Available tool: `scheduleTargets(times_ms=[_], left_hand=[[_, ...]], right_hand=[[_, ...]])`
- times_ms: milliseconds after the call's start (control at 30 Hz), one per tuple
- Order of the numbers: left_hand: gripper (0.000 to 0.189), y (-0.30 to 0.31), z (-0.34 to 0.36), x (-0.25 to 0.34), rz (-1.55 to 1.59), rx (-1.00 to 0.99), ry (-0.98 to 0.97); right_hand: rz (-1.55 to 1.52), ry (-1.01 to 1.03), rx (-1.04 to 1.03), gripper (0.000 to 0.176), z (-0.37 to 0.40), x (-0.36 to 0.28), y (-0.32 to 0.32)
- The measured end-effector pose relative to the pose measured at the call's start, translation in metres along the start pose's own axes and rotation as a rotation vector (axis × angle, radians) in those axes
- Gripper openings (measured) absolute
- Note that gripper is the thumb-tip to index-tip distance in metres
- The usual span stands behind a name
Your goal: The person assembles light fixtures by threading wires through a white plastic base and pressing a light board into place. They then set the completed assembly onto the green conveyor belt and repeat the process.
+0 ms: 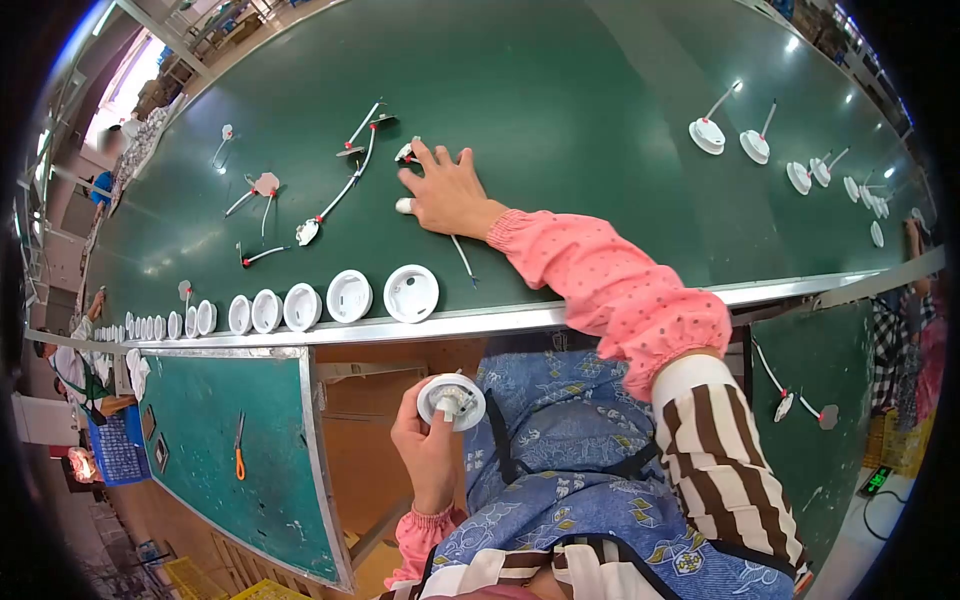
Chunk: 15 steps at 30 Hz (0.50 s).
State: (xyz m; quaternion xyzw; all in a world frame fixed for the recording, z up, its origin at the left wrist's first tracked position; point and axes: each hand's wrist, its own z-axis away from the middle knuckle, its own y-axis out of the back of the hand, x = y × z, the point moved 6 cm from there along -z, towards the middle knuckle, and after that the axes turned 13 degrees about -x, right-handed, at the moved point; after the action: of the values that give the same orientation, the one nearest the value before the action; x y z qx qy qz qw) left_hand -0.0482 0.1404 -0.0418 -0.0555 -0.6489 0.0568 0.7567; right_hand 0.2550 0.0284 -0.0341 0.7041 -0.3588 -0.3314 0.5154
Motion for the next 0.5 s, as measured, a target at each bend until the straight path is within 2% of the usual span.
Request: scheduleTargets(times_ms=[33,133,233,333,367,467,500], left_hand=[[0.031,0.002,-0.002,0.001,-0.027,0.001,-0.006],[0.031,0.006,-0.011,-0.006,-0.002,-0.016,-0.003],[0.032,-0.001,-0.020,-0.009,0.034,-0.059,0.011],[0.032,-0.007,-0.026,-0.010,0.066,-0.087,0.059],[0.033,-0.009,-0.028,-0.010,0.068,-0.101,0.053],[0.033,-0.008,-0.028,0.000,-0.005,-0.095,0.043],[0.034,-0.005,-0.025,0.001,-0.026,-0.097,0.035]], right_hand=[[0.049,0.037,0.010,0.046,0.006,0.002,0.002],[0.078,0.180,0.077,0.045,0.043,0.021,0.016],[0.047,0.139,0.050,0.051,0.064,0.069,0.031],[-0.090,0.094,0.004,0.056,0.043,0.078,0.037],[-0.111,0.098,0.005,0.065,0.030,0.068,0.032],[0.097,0.139,0.088,0.072,-0.039,0.029,0.031],[0.132,0.131,0.060,0.073,-0.065,0.022,0.026]])
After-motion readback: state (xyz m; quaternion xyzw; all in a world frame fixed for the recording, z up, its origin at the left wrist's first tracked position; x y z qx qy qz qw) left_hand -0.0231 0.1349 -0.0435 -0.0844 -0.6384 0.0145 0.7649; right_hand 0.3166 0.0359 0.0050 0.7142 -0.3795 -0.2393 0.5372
